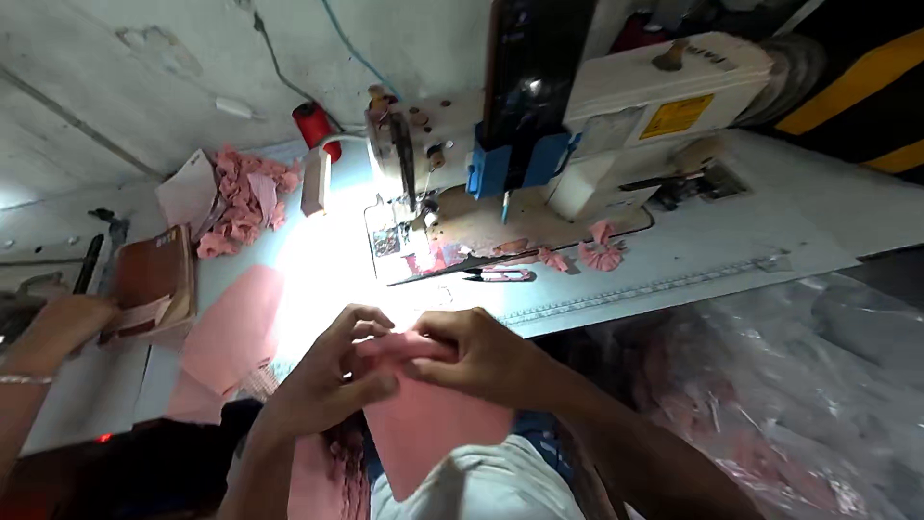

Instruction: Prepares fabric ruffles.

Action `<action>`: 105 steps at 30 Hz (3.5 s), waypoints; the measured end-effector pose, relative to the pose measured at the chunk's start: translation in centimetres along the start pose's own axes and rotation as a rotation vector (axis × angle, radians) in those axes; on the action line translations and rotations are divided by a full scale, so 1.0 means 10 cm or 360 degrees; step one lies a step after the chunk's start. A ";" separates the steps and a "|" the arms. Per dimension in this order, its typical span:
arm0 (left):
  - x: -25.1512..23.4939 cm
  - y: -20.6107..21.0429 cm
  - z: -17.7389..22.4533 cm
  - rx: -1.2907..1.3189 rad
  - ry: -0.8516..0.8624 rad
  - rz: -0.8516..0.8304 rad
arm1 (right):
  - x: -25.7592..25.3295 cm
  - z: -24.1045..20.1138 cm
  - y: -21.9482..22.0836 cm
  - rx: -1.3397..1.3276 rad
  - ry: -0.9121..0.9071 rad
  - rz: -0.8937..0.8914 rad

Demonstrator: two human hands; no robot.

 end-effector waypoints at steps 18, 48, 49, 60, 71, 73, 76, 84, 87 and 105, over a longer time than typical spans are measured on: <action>-0.92 -1.41 -0.91 -0.1219 -0.0591 -0.0077 | -0.34 0.85 -0.03 0.0340 0.0529 0.0702; -1.16 -1.39 -1.12 -0.1450 -0.0162 0.0900 | -0.27 0.85 0.15 0.0711 -0.0002 0.0948; -1.09 -1.38 -1.06 -0.1436 -0.0196 0.0943 | -0.23 0.86 0.13 0.0563 -0.0081 0.0940; 0.48 -2.56 -1.07 -0.1656 -0.1365 0.1322 | -0.23 0.87 0.10 0.0459 -0.0160 0.0925; 0.22 -3.42 0.01 -0.0939 -0.0790 0.1408 | -0.24 0.89 0.09 0.0513 -0.0152 0.0994; 0.12 -3.45 0.24 -0.1108 -0.0923 0.1320 | -0.24 0.90 0.10 0.0515 -0.0151 0.0998; 0.01 -3.48 0.62 -0.1350 -0.0874 0.1377 | -0.24 0.89 0.09 0.0531 -0.0145 0.1015; -0.09 -3.76 1.36 -0.1184 -0.0233 0.1804 | -0.23 0.89 0.09 0.0542 -0.0141 0.1037; 0.09 -3.59 1.66 -0.1109 0.0177 0.1967 | -0.24 0.89 0.13 0.0546 -0.0137 0.1009; 0.40 -2.02 2.24 -0.0918 0.0342 0.1787 | -0.16 0.92 0.13 0.0507 -0.0220 0.0970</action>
Point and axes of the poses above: each hand's wrist, its own x-axis away from the middle knuckle, its own y-axis out of the palm, z = x × y, the point moved 6 cm from there along -x, towards the middle knuckle, and after that the axes turned 12 degrees about -z, right-handed, at the moved point
